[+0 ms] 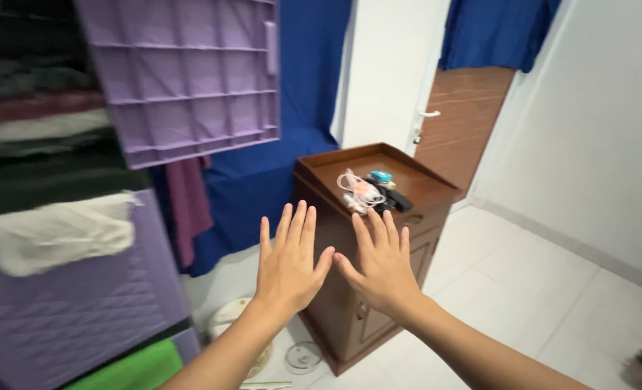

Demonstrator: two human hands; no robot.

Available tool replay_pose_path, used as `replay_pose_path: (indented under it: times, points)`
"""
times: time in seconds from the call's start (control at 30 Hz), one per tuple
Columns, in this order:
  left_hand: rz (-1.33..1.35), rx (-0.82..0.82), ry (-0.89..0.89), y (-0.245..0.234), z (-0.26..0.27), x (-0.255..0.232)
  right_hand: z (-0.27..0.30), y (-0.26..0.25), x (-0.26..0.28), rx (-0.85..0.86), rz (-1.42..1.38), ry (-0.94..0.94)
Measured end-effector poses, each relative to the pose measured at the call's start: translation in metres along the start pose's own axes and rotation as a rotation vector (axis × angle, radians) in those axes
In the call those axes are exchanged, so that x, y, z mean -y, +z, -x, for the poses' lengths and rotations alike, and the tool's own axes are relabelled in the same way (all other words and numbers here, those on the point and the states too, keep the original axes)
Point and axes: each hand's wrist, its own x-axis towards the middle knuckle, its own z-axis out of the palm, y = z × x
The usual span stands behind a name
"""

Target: The person picks up various cables and power adapters from a wooden side table and places them into an open purple storage cabinet. The person handles each item individually, moving them from the table to the cabinet repeatedly.

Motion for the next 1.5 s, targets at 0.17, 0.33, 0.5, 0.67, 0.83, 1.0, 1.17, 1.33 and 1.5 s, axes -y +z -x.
replay_pose_path:
  times: [0.17, 0.33, 0.5, 0.67, 0.83, 1.0, 1.17, 1.33, 1.5]
  points:
    - [0.080, 0.019, 0.022, 0.042, -0.016, -0.055, 0.017, -0.002, -0.065, -0.017, 0.023, 0.011]
    - [0.115, 0.078, 0.025, 0.068, -0.025, -0.080, 0.024, 0.000, -0.102, 0.022, 0.000, 0.057]
    - [0.152, 0.147, 0.038, 0.100, -0.033, -0.088, 0.027, 0.010, -0.125, 0.046, -0.031, 0.126]
    - [0.182, 0.229, 0.052, 0.147, -0.054, -0.084, 0.008, 0.033, -0.156, 0.081, -0.009, 0.177]
    - [0.212, 0.299, 0.035, 0.201, -0.091, -0.068, -0.036, 0.067, -0.189, 0.105, -0.023, 0.197]
    - [0.206, 0.281, 0.025, 0.253, -0.129, -0.035, -0.091, 0.113, -0.209, 0.151, -0.041, 0.222]
    - [0.228, 0.294, 0.019, 0.296, -0.158, -0.001, -0.126, 0.152, -0.225, 0.160, -0.046, 0.233]
    - [0.214, 0.374, -0.008, 0.323, -0.170, 0.011, -0.140, 0.174, -0.246, 0.249, -0.072, 0.308]
    - [0.225, 0.477, -0.076, 0.338, -0.173, 0.014, -0.150, 0.199, -0.274, 0.307, -0.103, 0.349]
